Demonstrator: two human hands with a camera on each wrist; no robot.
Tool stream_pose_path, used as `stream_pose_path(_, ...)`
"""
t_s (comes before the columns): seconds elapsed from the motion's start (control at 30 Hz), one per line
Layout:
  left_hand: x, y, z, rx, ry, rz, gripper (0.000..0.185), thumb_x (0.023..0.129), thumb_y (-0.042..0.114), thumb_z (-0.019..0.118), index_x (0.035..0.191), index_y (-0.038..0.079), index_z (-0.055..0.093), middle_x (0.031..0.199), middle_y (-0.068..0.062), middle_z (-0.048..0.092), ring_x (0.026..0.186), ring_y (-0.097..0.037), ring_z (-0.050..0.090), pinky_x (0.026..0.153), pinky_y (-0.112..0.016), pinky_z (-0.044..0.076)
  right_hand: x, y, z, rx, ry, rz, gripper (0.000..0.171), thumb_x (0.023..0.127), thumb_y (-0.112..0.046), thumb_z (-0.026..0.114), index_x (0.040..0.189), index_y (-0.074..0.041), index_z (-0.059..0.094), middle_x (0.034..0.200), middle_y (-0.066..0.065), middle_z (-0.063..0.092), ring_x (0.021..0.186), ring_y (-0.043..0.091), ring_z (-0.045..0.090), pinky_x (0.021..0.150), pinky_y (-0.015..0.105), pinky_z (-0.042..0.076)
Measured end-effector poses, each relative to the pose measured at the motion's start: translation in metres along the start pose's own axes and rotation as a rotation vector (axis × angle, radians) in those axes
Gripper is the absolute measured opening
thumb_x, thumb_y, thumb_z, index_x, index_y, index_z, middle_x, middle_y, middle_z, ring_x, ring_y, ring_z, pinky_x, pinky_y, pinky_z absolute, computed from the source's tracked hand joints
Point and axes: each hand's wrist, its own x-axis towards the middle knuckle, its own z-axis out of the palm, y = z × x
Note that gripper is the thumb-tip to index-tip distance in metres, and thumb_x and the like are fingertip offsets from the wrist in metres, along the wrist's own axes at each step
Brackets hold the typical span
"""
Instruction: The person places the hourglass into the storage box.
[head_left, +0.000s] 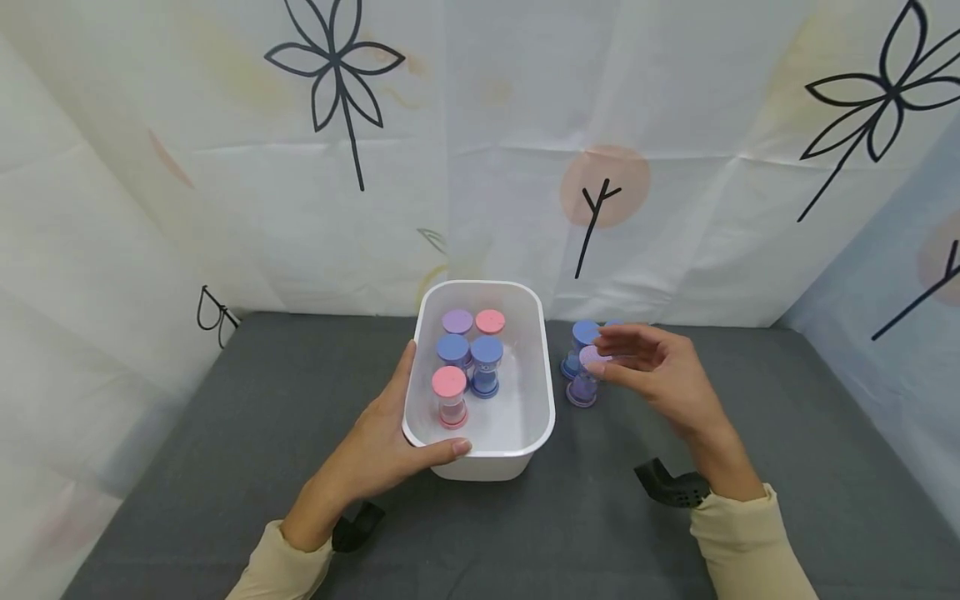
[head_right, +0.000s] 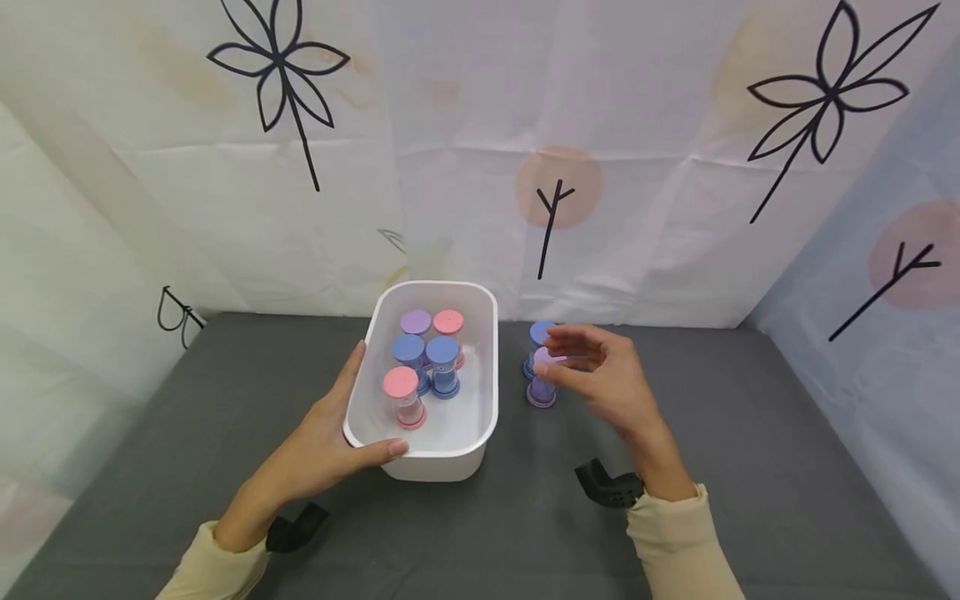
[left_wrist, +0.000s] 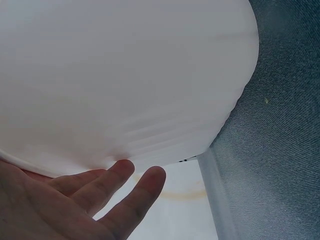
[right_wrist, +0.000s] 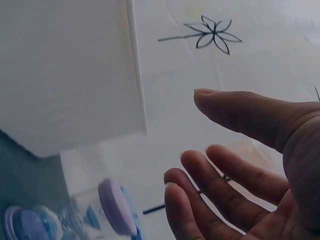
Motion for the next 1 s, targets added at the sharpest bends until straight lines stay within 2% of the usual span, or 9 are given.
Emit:
stream_pose_path(0.23,0.000,-0.001,-0.001,-0.012,-0.004,-0.001,0.127,0.072,0.054,0.089,0.164,0.033,0.003,0.156,0.005,0.040,0.124,-0.010,0.054,0.098,-0.051,0.046,0.001,0.009,-0.017,-0.064,0.071,-0.002,0.046,0.088,-0.006,0.080,0.129,0.005,0.063,0.115,0.006,0.070,0.100,0.015,0.070,0.083,0.022,0.054)
stream_pose_path(0.37,0.000,0.000,-0.001,-0.003,-0.003,0.002,0.128,0.072,0.054,0.089,0.164,0.032,0.002,0.157,0.006,0.038,0.125,-0.010,0.053,0.098,-0.051,0.046,0.000,0.013,-0.023,-0.102,0.076,0.027,0.050,0.089,-0.009,0.080,0.132,0.006,0.060,0.119,0.011,0.068,0.101,0.011,0.069,0.083,0.021,0.053)
stream_pose_path(0.63,0.001,0.000,0.000,-0.003,0.004,0.009,0.127,0.073,0.052,0.089,0.164,0.032,0.003,0.156,0.007,0.041,0.124,-0.010,0.054,0.097,-0.051,0.046,0.004,0.018,-0.023,-0.199,0.041,0.130,0.055,0.087,-0.023,0.084,0.132,0.001,0.063,0.126,0.019,0.066,0.100,0.009,0.067,0.080,0.022,0.053)
stream_pose_path(1.0,0.002,-0.001,-0.001,-0.016,-0.010,0.032,0.125,0.073,0.052,0.089,0.162,0.039,0.002,0.154,0.005,0.043,0.122,-0.011,0.055,0.095,-0.049,0.048,0.008,0.025,-0.015,-0.274,-0.026,0.212,0.056,0.083,-0.026,0.087,0.127,0.002,0.066,0.119,0.018,0.069,0.099,0.020,0.067,0.078,0.028,0.053)
